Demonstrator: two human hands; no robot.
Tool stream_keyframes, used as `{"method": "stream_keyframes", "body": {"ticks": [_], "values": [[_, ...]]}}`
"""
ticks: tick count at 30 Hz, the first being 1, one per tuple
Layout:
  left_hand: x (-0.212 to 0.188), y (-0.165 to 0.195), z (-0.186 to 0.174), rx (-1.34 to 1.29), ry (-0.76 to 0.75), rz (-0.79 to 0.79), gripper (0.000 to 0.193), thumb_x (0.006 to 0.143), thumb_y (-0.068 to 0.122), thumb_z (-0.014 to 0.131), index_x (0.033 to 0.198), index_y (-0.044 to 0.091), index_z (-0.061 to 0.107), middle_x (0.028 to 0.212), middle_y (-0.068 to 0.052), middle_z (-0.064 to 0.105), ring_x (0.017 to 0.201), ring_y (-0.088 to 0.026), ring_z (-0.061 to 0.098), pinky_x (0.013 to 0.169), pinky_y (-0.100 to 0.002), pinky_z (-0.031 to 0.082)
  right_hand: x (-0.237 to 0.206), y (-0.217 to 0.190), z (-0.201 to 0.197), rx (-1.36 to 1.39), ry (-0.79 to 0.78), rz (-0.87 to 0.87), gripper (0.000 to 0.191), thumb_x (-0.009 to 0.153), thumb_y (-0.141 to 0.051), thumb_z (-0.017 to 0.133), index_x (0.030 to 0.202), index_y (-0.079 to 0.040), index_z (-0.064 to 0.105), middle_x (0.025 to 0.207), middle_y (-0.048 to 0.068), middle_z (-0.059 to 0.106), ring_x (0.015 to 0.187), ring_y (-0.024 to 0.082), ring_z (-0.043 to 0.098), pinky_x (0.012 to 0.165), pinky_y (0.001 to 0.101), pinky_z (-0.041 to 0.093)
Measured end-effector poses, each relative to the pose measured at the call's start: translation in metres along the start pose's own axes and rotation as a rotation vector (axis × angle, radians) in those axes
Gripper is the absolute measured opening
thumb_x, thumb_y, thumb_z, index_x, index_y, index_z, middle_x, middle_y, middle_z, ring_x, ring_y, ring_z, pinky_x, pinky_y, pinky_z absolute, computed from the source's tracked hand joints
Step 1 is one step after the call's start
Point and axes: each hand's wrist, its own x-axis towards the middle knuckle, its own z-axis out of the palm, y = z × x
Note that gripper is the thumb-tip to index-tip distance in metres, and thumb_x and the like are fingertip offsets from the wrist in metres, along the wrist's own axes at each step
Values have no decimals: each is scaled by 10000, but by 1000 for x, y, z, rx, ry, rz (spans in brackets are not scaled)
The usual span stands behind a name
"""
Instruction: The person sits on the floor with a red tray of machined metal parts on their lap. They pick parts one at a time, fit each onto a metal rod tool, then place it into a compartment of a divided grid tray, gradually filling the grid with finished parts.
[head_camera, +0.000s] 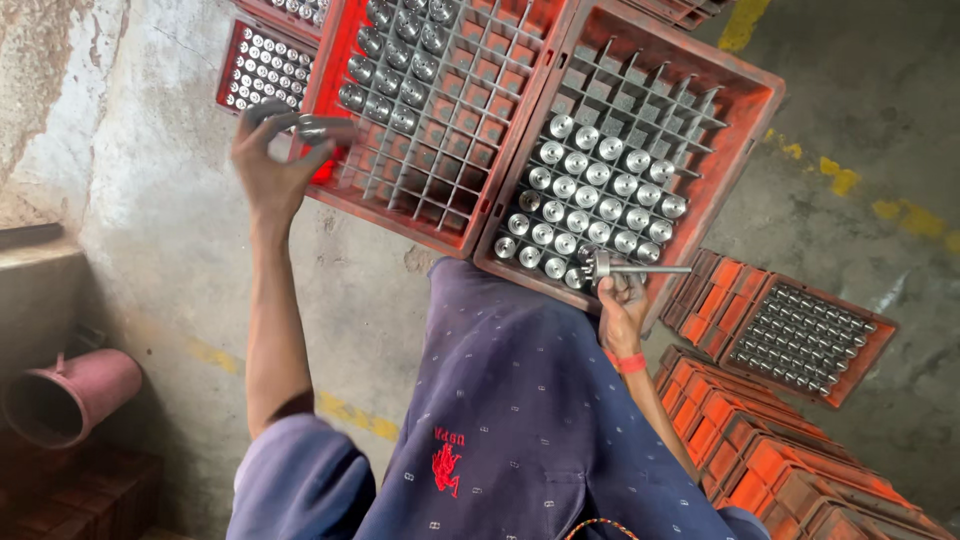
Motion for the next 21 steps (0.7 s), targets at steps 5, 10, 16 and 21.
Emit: {"method": "stream_keyframes", "body": {"ticks": [5,10,16,21], "values": [[-56,29,54,-1311,-173,-126,623,788,178,820,1353,80,576,1242,-151,684,1148,-265,675,1041,-397,535,-4,-3,21,27,-98,1,443,971,-42,763,1361,51,574,1142,63,676,1033,112,619,938,243,481],[-120,71,193,-672,-223,-283,37,896,-15,639,914,7,663,785,-52,637,680,-196,581,598,-353,479,-10,-38,54,-54,-205,46,510,903,-131,763,1332,43,547,1303,99,678,1221,156,639,1033,261,488],[-197,132,221,-56,-567,-73,482,725,221,817,1171,65,724,893,-207,746,845,-368,740,745,-454,573,-22,-87,57,-159,-308,-94,499,965,-172,771,1352,43,543,1389,133,607,1282,192,594,1075,313,498],[-197,170,224,25,-799,-15,511,700,267,794,1193,139,753,889,-206,752,856,-395,724,789,-490,558,-33,-101,32,-127,-397,-24,454,895,-136,784,1256,-32,531,1456,115,529,1335,231,572,1031,406,580]]}}
